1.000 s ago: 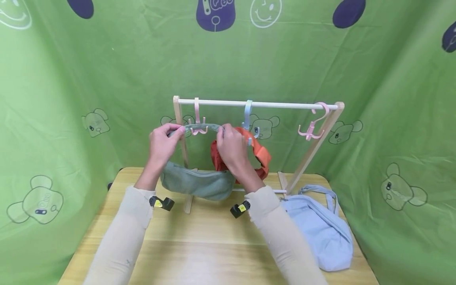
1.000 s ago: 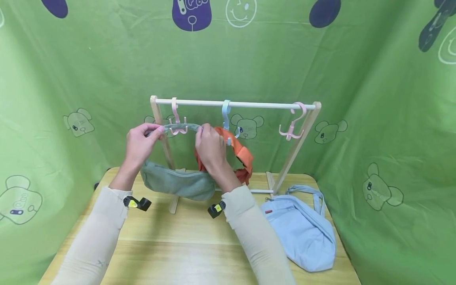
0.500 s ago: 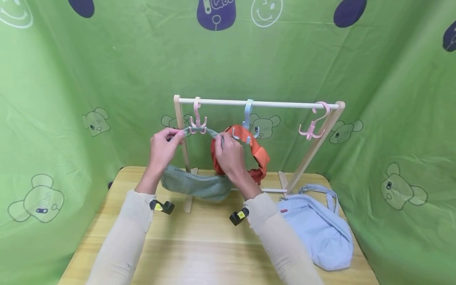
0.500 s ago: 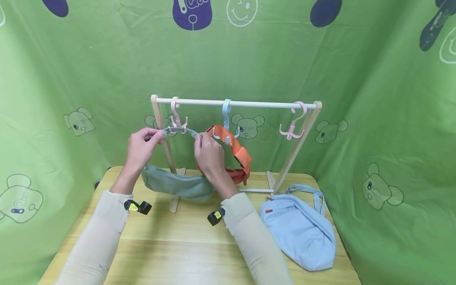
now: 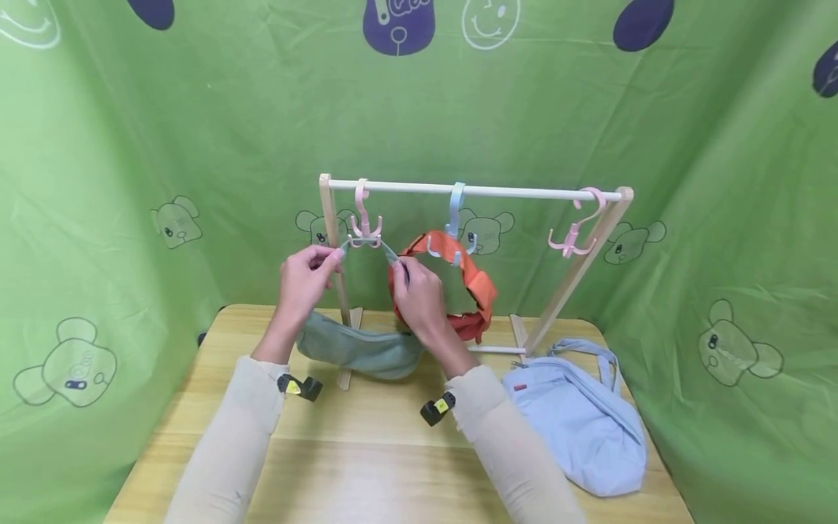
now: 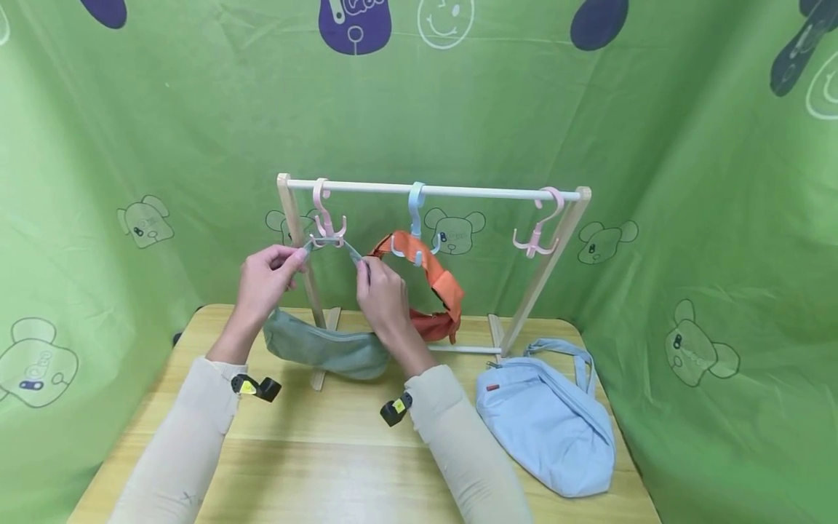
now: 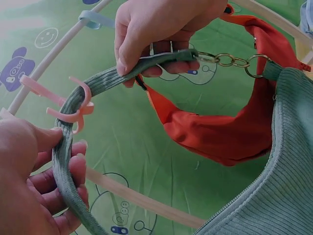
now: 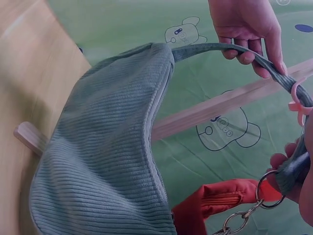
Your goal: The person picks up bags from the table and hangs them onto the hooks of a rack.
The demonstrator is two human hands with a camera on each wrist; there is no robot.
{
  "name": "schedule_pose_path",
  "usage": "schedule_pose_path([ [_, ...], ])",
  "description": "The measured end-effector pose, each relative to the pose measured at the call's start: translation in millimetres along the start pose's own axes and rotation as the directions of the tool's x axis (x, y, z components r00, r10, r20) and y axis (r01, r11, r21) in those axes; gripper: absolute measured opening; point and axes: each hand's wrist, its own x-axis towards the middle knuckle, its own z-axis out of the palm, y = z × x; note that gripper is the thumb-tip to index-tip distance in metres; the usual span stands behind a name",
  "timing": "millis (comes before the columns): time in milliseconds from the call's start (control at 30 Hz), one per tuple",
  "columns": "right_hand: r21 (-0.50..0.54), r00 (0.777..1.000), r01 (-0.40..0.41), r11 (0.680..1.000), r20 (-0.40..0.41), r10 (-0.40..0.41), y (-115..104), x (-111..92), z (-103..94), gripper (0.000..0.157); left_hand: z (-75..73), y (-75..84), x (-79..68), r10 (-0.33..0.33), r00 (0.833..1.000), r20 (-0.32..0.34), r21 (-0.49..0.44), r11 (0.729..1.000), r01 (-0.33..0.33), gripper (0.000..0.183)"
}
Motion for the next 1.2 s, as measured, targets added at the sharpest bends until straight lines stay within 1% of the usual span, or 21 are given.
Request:
schedule_pose_path([
  [100,0.017,1.000,0.005,1.000,0.002,-0.005,2,-4,0.6,0.024,0.2,-3.8,-2.5,-0.005,1.000,0.007,-0.009,1.000,0.005,0.033],
  [267,0.034,0.999,-0.022,0.999,0.024,0.021,6,-14,0.7,0.023,0.8,-12.5,-6.1,0.000,1.000,0.008,-0.016,1.000,0.000,0.034],
  [533,0.052,1.000,-0.025,0.998,0.012,0.025,15,-26,3.2,0.018,2.4,-29.1,-11.1,-0.011,1.000,-0.001,0.001,1.000,0.011,0.035],
  [600,0.063,0.999,-0.028,0.998,0.017,0.027,18,-29,3.7,0.017,2.2,-32.7,-12.9,-0.016,1.000,0.002,-0.009,1.000,0.016,0.036],
  [833,0.073,0.998,-0.054,0.996,0.028,0.052,25,-38,4.0,0.018,-0.6,-46.9,-19.0,-0.034,0.999,0.022,-0.009,0.999,0.034,0.038],
  [967,0.070,0.997,-0.070,0.995,0.019,0.069,28,-42,3.0,0.019,-2.0,-53.5,-23.0,-0.029,0.999,0.032,0.002,1.000,0.029,0.038],
  [1100,0.064,0.996,-0.084,0.994,0.032,0.082,29,-46,1.9,0.021,-2.2,-59.5,-26.0,-0.024,0.999,0.023,0.011,1.000,0.024,0.037],
  [1200,0.072,0.995,-0.093,0.993,0.045,0.090,29,-49,1.1,0.022,-2.6,-63.0,-28.2,-0.036,0.999,0.013,0.016,0.999,0.035,0.037],
])
